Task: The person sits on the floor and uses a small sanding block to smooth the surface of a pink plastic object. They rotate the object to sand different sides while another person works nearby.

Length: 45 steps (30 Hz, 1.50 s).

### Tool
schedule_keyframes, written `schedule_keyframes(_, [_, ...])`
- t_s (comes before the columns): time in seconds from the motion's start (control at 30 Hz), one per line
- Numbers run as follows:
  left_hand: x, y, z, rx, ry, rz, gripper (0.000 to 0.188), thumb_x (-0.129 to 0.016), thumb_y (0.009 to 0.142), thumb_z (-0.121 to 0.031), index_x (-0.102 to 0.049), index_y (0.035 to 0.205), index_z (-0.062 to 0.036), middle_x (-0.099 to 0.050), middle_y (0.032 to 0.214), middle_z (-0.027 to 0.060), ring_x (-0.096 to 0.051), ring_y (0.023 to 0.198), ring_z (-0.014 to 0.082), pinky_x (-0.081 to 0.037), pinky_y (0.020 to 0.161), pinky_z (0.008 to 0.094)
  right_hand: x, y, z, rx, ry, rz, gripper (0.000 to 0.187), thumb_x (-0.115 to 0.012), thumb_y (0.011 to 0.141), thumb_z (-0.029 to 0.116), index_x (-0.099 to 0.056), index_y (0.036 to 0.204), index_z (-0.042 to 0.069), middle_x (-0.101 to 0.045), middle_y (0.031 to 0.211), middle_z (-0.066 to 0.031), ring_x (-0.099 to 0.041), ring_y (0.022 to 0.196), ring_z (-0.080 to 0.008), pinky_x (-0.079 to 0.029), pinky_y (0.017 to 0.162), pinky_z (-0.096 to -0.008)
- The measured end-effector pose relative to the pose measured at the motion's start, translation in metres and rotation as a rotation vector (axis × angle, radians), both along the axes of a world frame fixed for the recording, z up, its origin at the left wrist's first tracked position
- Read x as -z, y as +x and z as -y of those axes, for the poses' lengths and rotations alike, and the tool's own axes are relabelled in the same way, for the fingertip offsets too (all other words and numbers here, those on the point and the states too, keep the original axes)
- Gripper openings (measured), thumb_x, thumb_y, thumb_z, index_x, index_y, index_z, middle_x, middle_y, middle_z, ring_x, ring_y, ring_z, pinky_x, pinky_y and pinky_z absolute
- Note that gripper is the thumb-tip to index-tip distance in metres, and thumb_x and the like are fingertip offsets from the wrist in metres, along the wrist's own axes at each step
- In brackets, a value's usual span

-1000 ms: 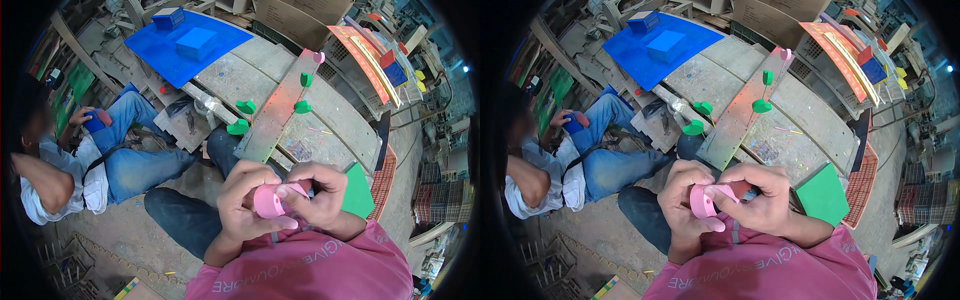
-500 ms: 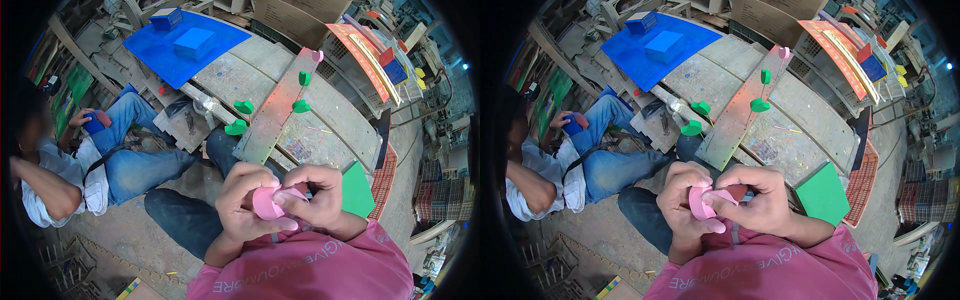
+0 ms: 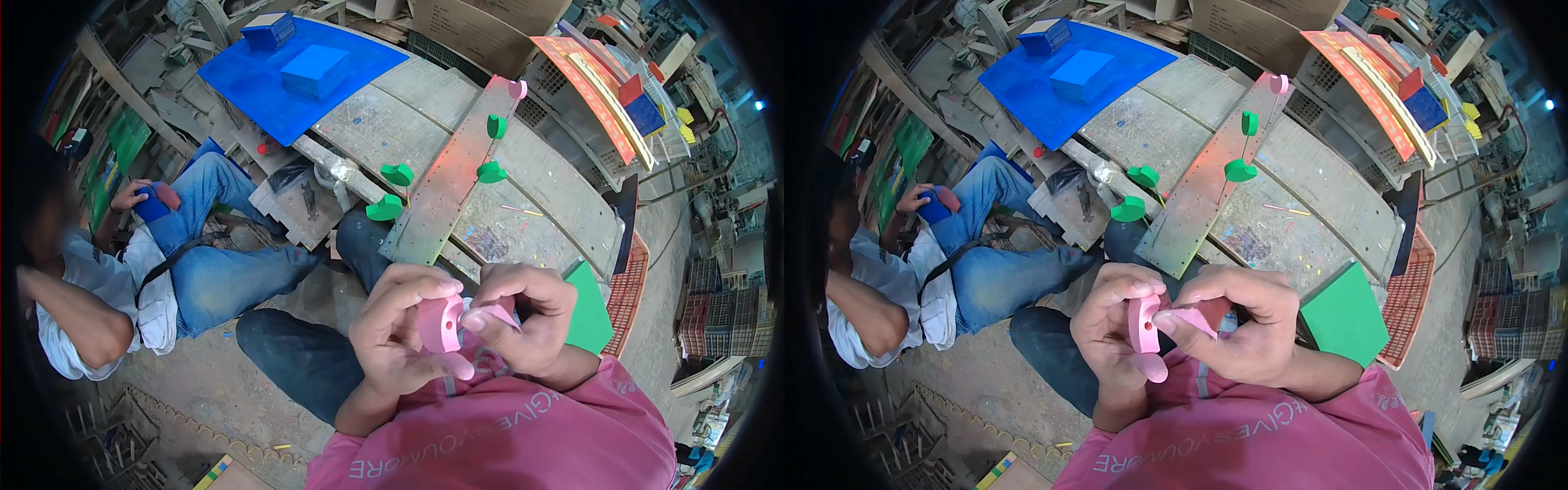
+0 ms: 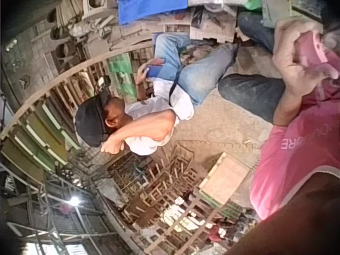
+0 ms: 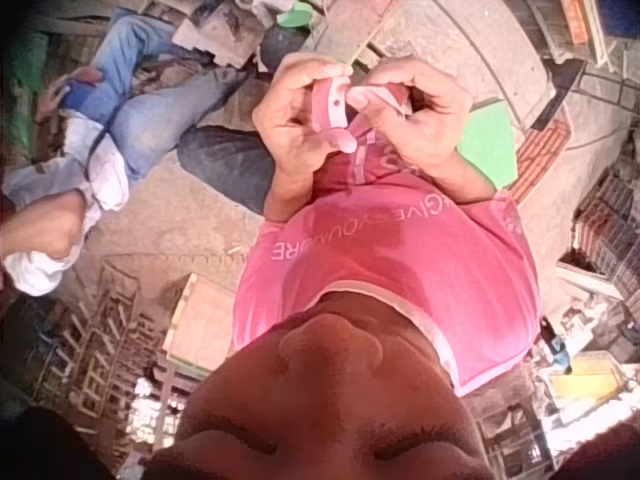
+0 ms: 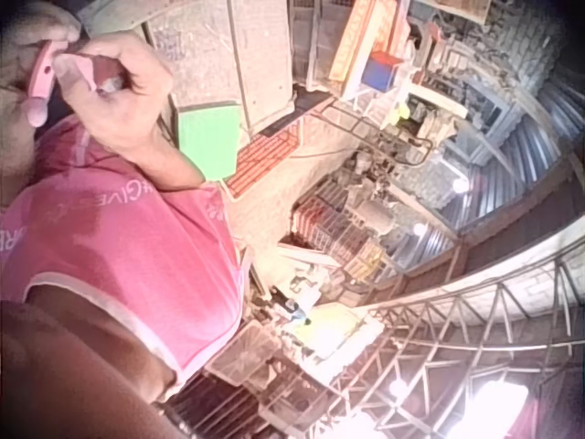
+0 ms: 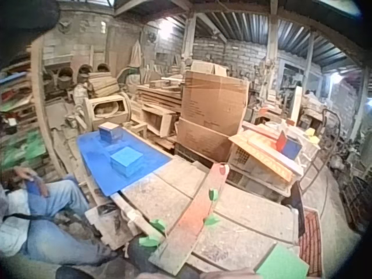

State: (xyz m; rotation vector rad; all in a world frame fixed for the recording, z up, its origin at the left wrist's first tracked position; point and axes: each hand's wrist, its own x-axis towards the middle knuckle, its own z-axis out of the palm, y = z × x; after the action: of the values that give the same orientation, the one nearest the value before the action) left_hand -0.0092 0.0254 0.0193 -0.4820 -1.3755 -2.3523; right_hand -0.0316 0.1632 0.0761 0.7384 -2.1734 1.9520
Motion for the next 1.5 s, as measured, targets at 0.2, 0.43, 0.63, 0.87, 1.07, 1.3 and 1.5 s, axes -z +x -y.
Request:
schedule_keyframes(0.2, [-0.002,0.001,0.0,-0.005,-0.037,-0.041,0.068,-0.087,0.058,-0.027,-0.057,0.107,0.0077,-0.053,0.104,0.0164,-0.057,0.092,0.0187,-0.048,0.075,0.0269,-0.003,-0.003,0.003,0.026,0.123,-0.147,0.016,-0.075,0.067,0.001,-0.062,0.076,-0.001,-0.062,0.064,-0.0084,-0.059,0.053,-0.0132,-0.043,0.047,-0.0224])
schedule_keyframes(0.43, [-0.002,0.003,0.001,-0.002,-0.006,0.029,0.068,-0.087,0.057,-0.029,-0.057,0.104,0.008,-0.053,0.103,0.0164,-0.057,0.09,0.0182,-0.048,0.074,0.026,-0.002,-0.005,0.001,0.051,0.079,-0.27,0.019,-0.077,0.064,0.001,-0.062,0.075,-0.002,-0.061,0.062,-0.0083,-0.056,0.05,-0.0139,-0.041,0.045,-0.0233])
schedule_keyframes(0.63, [-0.004,0.003,0.001,-0.065,-0.05,-0.027,0.069,-0.087,0.056,-0.032,-0.057,0.104,0.0072,-0.054,0.1,0.0147,-0.057,0.086,0.0165,-0.048,0.071,0.0251,-0.003,-0.009,0.004,0.096,0.118,-0.331,0.019,-0.077,0.064,0.001,-0.062,0.075,-0.002,-0.059,0.06,-0.0083,-0.055,0.049,-0.0147,-0.039,0.044,-0.0237])
schedule_keyframes(0.87, [-0.005,0.003,0.002,-0.094,-0.07,-0.046,0.069,-0.087,0.056,-0.034,-0.058,0.103,0.0067,-0.054,0.099,0.0144,-0.057,0.083,0.0159,-0.047,0.068,0.0246,-0.003,-0.012,0.004,0.035,0.136,-0.362,0.02,-0.077,0.063,0.001,-0.061,0.075,-0.003,-0.059,0.06,-0.0088,-0.054,0.048,-0.0148,-0.038,0.042,-0.0241])
schedule_keyframes(1.07, [-0.003,0.002,0.003,-0.106,-0.091,-0.042,0.069,-0.086,0.057,-0.036,-0.058,0.103,0.0066,-0.055,0.098,0.0145,-0.057,0.083,0.0163,-0.048,0.068,0.025,-0.003,-0.017,-0.002,-0.062,0.095,-0.397,0.02,-0.078,0.064,0.002,-0.062,0.075,-0.003,-0.058,0.06,-0.0082,-0.052,0.047,-0.0145,-0.037,0.042,-0.0244])
schedule_keyframes(1.3, [-0.002,0.002,0.002,-0.083,-0.038,-0.027,0.07,-0.086,0.057,-0.036,-0.058,0.104,0.0078,-0.055,0.1,0.0154,-0.058,0.085,0.0166,-0.048,0.07,0.0245,-0.002,-0.016,0.001,0.098,0.097,-0.404,0.021,-0.078,0.065,0.002,-0.059,0.074,-0.002,-0.057,0.058,-0.0073,-0.05,0.046,-0.0133,-0.037,0.042,-0.024])
schedule_keyframes(1.5, [-0.004,0.006,0.003,0.025,0.017,0.006,0.073,-0.084,0.058,-0.036,-0.057,0.108,0.0094,-0.055,0.102,0.0162,-0.058,0.088,0.017,-0.047,0.073,0.0249,-0.004,-0.008,0.0,0.01,0.038,-0.03,0.053,-0.086,0.06,0.015,-0.052,0.096,-0.001,-0.058,0.082,-0.005,-0.051,0.068,-0.0049,-0.039,0.055,-0.0186])
